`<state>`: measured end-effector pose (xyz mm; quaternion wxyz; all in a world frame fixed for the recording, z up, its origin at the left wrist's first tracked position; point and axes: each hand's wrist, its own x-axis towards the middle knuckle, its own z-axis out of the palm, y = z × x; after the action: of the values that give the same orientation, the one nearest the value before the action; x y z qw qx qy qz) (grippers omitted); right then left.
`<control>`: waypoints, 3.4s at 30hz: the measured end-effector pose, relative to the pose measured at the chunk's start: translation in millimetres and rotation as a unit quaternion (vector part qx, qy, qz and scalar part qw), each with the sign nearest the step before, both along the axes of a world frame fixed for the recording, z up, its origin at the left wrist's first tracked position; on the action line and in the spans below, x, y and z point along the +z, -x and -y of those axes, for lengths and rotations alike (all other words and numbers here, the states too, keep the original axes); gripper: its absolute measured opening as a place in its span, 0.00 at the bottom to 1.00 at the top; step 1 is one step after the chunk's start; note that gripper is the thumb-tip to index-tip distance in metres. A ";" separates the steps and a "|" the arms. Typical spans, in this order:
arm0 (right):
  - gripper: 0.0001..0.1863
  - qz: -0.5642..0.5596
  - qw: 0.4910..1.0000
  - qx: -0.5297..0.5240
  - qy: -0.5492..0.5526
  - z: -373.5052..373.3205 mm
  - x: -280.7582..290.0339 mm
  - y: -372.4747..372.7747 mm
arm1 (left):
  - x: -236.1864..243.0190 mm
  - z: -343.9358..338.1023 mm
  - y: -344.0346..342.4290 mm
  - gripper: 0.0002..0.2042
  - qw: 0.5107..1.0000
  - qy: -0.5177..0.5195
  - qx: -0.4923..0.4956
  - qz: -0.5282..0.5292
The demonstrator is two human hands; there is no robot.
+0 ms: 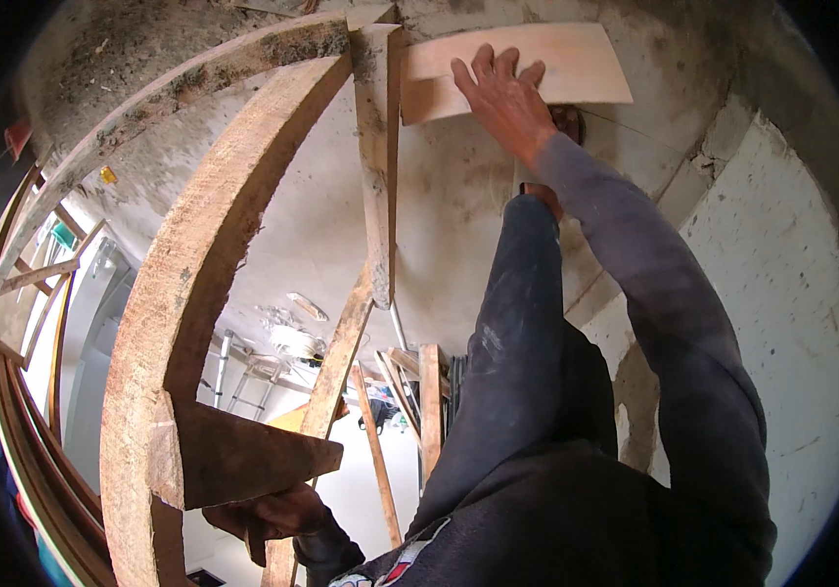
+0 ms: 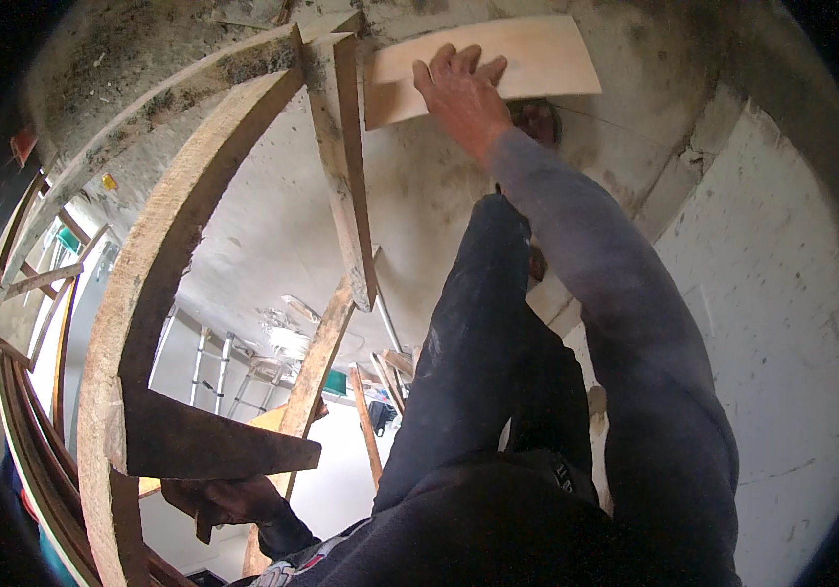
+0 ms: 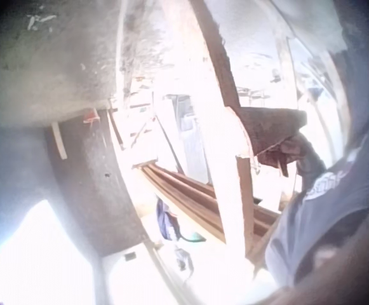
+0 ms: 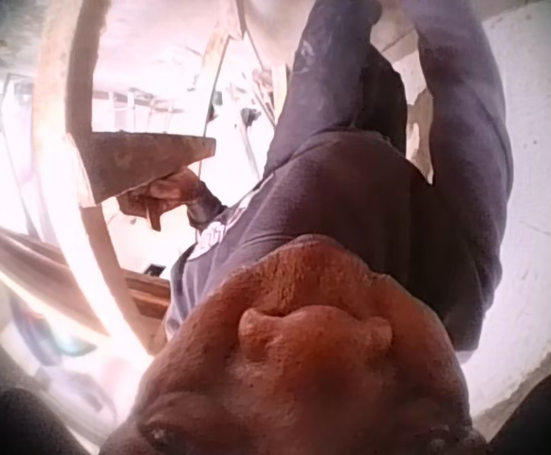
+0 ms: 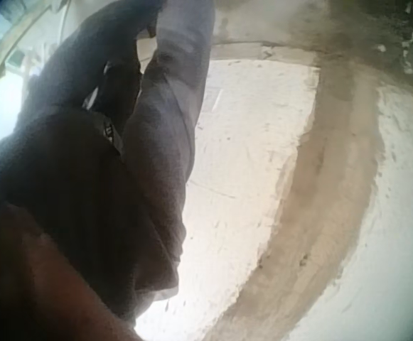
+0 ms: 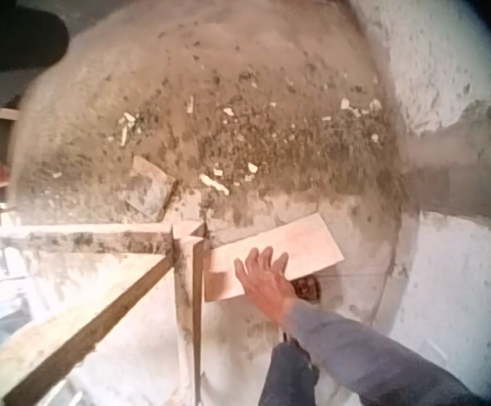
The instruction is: The person uses a wooden board to smooth wet plaster on a wall. The person repeatedly scrapes the surface with the board and uses a small wooden wedge to fine-tune the plaster application.
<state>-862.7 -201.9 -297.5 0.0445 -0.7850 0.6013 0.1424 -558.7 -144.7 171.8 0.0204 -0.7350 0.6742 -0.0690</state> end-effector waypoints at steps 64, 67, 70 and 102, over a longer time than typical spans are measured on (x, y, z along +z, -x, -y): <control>0.14 0.180 0.844 -0.493 0.107 67.8 -2.0 140.9 | -23.6 19.6 31.3 0.22 0.994 0.015 0.030 -0.101; 0.11 0.228 0.836 -0.481 0.132 119.8 -6.3 85.0 | -25.0 14.1 24.2 0.22 0.996 0.011 0.036 -0.084; 0.12 0.319 0.854 -0.395 0.110 156.6 18.0 61.2 | -27.9 10.8 19.6 0.21 0.996 0.007 0.038 -0.084; 0.16 0.190 0.746 -0.631 0.094 90.7 39.7 297.9 | -386.3 -10.0 232.4 0.18 0.861 -0.349 -0.141 -0.343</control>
<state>-1160.6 -292.6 -257.8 0.1634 -0.2378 0.9489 -0.1280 -791.1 -134.8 -214.5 0.0327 -0.5539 0.7150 0.4252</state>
